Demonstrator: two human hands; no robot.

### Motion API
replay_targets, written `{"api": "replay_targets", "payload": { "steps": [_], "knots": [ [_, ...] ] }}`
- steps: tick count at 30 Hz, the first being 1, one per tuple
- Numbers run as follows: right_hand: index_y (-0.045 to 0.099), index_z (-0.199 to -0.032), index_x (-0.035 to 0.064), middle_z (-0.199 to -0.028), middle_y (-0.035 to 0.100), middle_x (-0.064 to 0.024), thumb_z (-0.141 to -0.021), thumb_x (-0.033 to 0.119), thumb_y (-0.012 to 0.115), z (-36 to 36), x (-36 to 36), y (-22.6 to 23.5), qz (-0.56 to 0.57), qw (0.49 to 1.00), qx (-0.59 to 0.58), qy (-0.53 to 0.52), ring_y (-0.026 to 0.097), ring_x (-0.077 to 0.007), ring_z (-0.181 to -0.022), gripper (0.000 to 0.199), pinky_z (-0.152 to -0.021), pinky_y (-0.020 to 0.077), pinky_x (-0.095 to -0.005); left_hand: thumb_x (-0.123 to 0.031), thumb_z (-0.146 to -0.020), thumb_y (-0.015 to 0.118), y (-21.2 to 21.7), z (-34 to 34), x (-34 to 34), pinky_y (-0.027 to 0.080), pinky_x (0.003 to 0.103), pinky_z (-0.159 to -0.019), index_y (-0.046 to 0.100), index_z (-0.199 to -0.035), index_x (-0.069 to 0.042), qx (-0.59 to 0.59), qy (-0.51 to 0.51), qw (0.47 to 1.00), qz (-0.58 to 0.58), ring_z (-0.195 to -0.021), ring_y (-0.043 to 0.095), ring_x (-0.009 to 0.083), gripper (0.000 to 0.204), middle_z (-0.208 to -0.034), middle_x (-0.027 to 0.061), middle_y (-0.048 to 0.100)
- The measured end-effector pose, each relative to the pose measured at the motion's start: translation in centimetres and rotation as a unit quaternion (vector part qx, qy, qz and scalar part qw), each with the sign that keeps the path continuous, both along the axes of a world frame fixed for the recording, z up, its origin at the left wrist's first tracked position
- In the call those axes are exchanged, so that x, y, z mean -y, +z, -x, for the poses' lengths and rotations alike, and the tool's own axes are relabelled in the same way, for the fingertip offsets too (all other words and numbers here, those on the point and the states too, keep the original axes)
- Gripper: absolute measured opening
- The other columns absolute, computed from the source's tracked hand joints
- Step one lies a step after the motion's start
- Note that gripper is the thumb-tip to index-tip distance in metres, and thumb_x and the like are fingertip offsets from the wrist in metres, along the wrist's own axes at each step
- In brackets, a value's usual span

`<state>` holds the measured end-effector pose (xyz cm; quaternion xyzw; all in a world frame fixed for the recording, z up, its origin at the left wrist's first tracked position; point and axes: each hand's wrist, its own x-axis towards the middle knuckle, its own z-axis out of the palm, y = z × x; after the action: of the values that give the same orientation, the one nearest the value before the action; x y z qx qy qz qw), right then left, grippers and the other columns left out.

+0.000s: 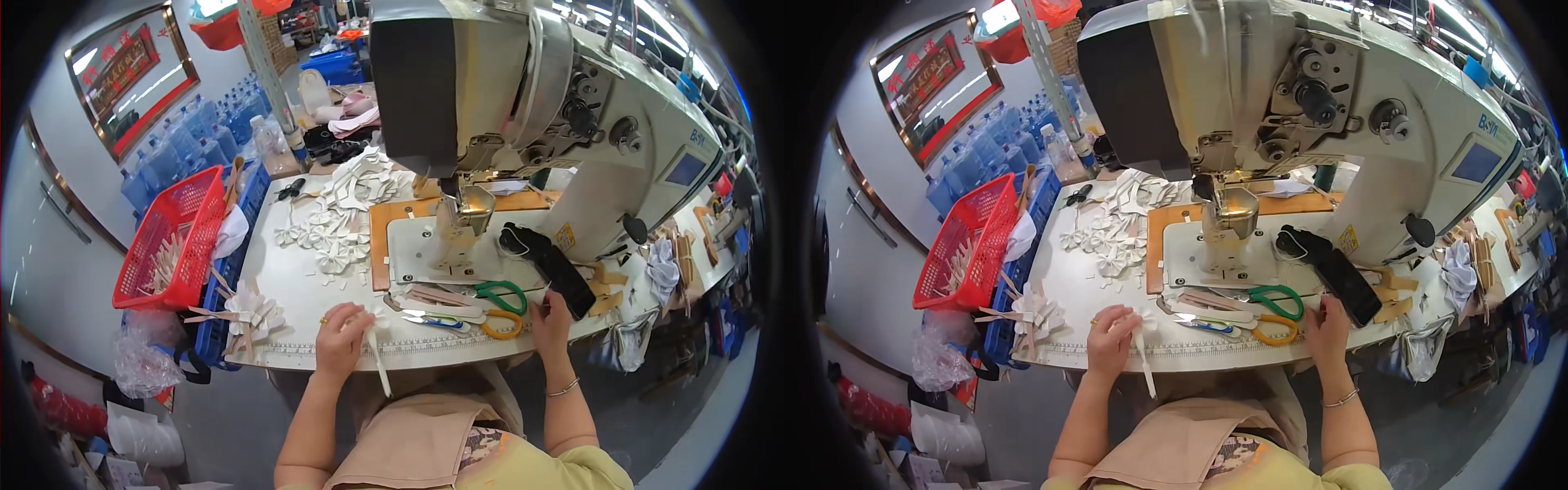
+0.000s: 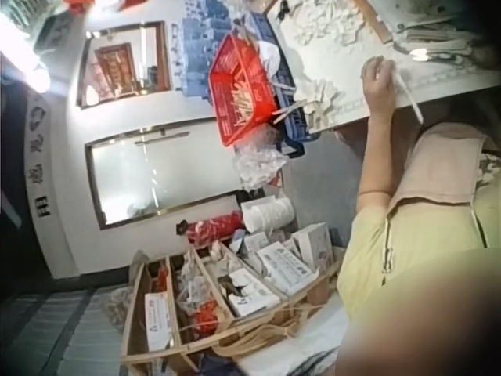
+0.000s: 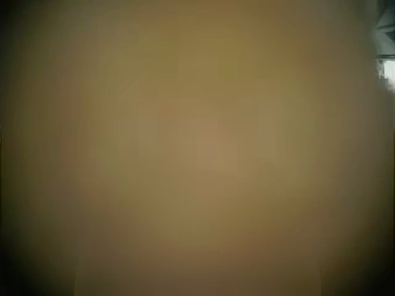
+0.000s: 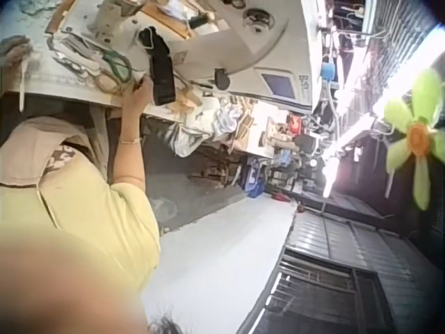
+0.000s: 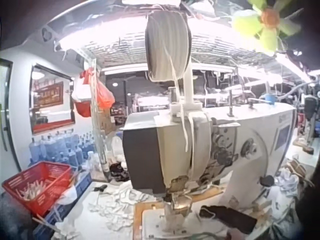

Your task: Assembling and stitching decorative fabric bows or flowers for shoes at a workstation.

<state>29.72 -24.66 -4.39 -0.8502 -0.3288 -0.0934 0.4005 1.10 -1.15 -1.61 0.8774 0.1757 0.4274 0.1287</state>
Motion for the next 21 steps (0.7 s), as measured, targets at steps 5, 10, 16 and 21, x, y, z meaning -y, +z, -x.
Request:
{"api": "replay_targets", "payload": {
  "steps": [5, 10, 16, 21],
  "knots": [
    [0.047, -0.112, 0.002, -0.109, 0.046, -0.0139, -0.069, -0.003, 0.065, 2.5, 0.4, 2.2, -0.091, 0.995, 0.032, 0.019, 0.05, -0.0297, -0.095, 0.048, -0.079, 0.0443, -0.0354, 0.008, -0.068, 0.058, -1.3, 1.8, -1.0, 0.048, 0.035, -0.078, 0.064, -0.095, -0.009, -0.1, 0.027, 0.99, 0.098, -0.095, 0.056, 0.0294, 0.033, -0.104, 0.0109, 0.057],
    [0.057, -0.095, 0.0027, -0.092, 0.053, -0.0117, -0.067, -0.004, 0.062, 5.9, -1.5, 3.7, -0.103, 0.948, 0.233, 0.19, 0.05, -0.0306, -0.089, 0.029, -0.079, 0.042, -0.0366, 0.016, -0.065, 0.04, 0.1, 2.7, -0.5, 0.044, 0.037, -0.086, 0.057, -0.105, -0.003, -0.041, 0.085, 0.984, 0.154, -0.102, 0.052, 0.0328, 0.047, -0.11, 0.0157, 0.054],
    [0.061, -0.086, 0.009, -0.085, 0.057, -0.0041, -0.067, 0.008, 0.067, 7.7, -9.1, 3.8, 0.037, 0.944, 0.172, 0.278, 0.051, -0.0253, -0.088, 0.021, -0.076, 0.0399, -0.038, 0.014, -0.068, 0.042, -0.7, 3.9, -1.4, 0.042, 0.039, -0.088, 0.057, -0.107, -0.002, -0.061, 0.133, 0.978, 0.146, -0.104, 0.051, 0.0342, 0.045, -0.108, 0.0177, 0.054],
    [0.061, -0.088, 0.0077, -0.082, 0.057, -0.0065, -0.071, 0.009, 0.064, 7.8, -10.6, 4.3, 0.137, 0.929, 0.15, 0.309, 0.054, -0.027, -0.083, 0.017, -0.072, 0.042, -0.0378, 0.007, -0.073, 0.05, -0.8, 6.1, -1.6, 0.042, 0.04, -0.087, 0.056, -0.109, -0.001, -0.099, 0.198, 0.969, 0.112, -0.099, 0.051, 0.0364, 0.038, -0.107, 0.0194, 0.055]
  ]
}}
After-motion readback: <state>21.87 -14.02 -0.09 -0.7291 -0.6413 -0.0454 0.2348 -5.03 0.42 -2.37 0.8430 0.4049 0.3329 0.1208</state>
